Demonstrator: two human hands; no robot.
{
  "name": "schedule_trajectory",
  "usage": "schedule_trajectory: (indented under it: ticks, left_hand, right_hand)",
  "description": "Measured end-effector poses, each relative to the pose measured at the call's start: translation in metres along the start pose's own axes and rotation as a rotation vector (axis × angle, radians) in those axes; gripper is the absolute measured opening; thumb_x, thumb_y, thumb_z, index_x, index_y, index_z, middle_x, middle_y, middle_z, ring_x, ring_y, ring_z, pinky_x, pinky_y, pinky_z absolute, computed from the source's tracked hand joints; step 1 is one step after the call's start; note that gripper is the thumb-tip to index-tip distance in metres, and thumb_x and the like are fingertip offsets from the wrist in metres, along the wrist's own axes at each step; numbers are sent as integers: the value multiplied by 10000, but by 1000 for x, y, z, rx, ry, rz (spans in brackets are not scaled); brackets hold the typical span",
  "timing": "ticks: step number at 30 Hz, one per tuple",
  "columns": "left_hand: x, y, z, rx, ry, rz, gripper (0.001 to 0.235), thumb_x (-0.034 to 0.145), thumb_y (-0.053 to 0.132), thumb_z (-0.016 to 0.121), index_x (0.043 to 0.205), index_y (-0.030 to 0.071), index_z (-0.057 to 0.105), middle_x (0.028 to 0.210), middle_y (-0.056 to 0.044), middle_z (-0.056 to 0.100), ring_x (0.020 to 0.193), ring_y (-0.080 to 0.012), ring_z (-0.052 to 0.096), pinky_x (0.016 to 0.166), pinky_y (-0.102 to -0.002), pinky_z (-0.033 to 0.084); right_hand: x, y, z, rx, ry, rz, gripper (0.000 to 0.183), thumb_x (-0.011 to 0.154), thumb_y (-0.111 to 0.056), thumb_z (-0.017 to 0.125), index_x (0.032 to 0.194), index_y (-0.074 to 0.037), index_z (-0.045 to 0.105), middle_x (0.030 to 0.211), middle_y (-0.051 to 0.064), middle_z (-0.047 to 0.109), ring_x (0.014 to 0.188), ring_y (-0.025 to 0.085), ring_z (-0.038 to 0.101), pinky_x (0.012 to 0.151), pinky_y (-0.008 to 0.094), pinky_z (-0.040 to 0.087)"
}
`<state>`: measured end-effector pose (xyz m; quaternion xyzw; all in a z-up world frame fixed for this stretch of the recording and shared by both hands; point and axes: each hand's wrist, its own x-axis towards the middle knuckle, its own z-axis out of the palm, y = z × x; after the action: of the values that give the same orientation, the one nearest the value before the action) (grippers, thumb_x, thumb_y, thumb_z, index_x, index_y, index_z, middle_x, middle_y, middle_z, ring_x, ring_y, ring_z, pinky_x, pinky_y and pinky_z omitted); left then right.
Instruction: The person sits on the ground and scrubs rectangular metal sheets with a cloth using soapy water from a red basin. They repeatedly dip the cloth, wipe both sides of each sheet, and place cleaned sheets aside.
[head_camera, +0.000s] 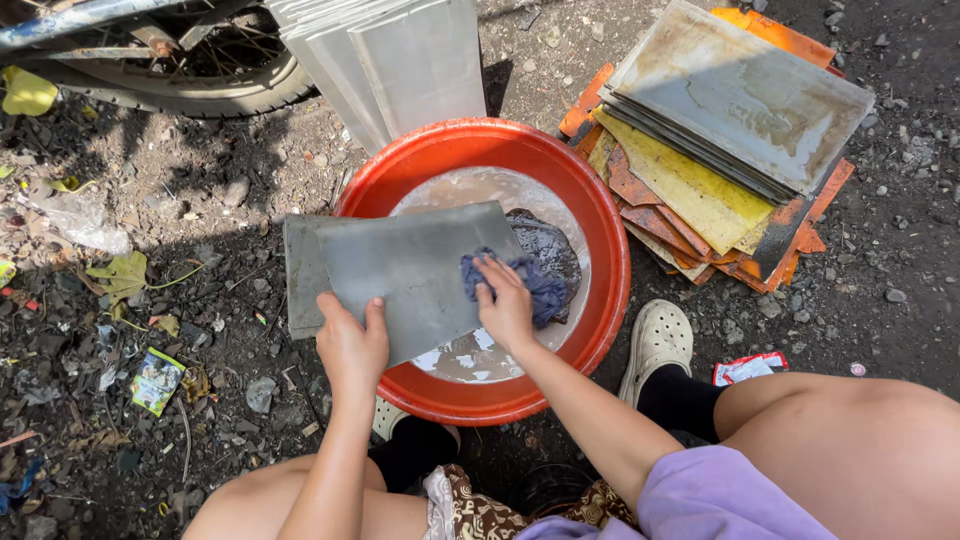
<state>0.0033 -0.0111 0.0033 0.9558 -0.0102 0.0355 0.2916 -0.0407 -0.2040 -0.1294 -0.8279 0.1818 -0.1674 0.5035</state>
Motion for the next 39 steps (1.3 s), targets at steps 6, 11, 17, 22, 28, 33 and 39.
schedule_trajectory:
  ticks: [6,11,17,22,28,33,39]
  left_hand:
    - [-13,4,-2,21,8,3,418,949,236,693,1119,-46,436,747,-303,666,735,-529,657,668,-565,509]
    - [-15,-3,1,-30,4,11,390,969,228,674,1101,-44,429,771,-282,679,754,-514,671,690,-558,516]
    - [2,4,-10,-81,-57,-33,417,929,243,692,1184,-15,487,689,-239,661,683,-473,668,670,-547,497]
    - [22,13,-25,-120,-124,6,352,950,239,702,1173,6,562,672,-217,644,635,-409,665,625,-481,498]
    - [25,25,-46,-180,-44,334,271,1006,205,686,1154,-4,599,706,-132,659,573,-296,658,549,-400,497]
    - [14,33,-47,-66,30,746,252,957,101,773,1129,-1,620,652,-112,593,553,-284,610,535,-402,467]
    - [17,51,-62,-47,-10,995,255,903,71,792,1081,39,613,753,-79,634,658,-269,645,590,-390,485]
  right_hand:
    - [-37,-55,8,151,-214,-284,472,935,-34,615,1393,-148,631,1508,137,562,1469,343,456,1185,445,399]
    - [-36,14,-36,-280,-205,-111,557,898,18,615,1401,-220,639,1530,64,535,1443,305,432,1126,543,224]
    - [-39,75,-70,-330,-201,-167,575,846,72,633,1396,-90,584,1243,160,597,1143,384,546,1034,429,472]
    - [-80,94,-80,-345,-457,-258,488,829,31,679,1297,-33,558,1219,182,541,1159,401,529,1023,464,475]
    - [-66,86,-39,-470,-951,-332,492,880,-115,709,1338,-193,546,1336,120,524,1308,375,493,1067,445,481]
    - [-44,114,-8,-901,-1295,-45,689,969,-236,647,1554,-364,307,1668,-39,189,1507,368,212,1177,549,295]
    - [-62,152,16,-1012,-1260,163,633,1012,-76,525,1529,-419,404,1599,-50,383,1447,255,409,1167,507,369]
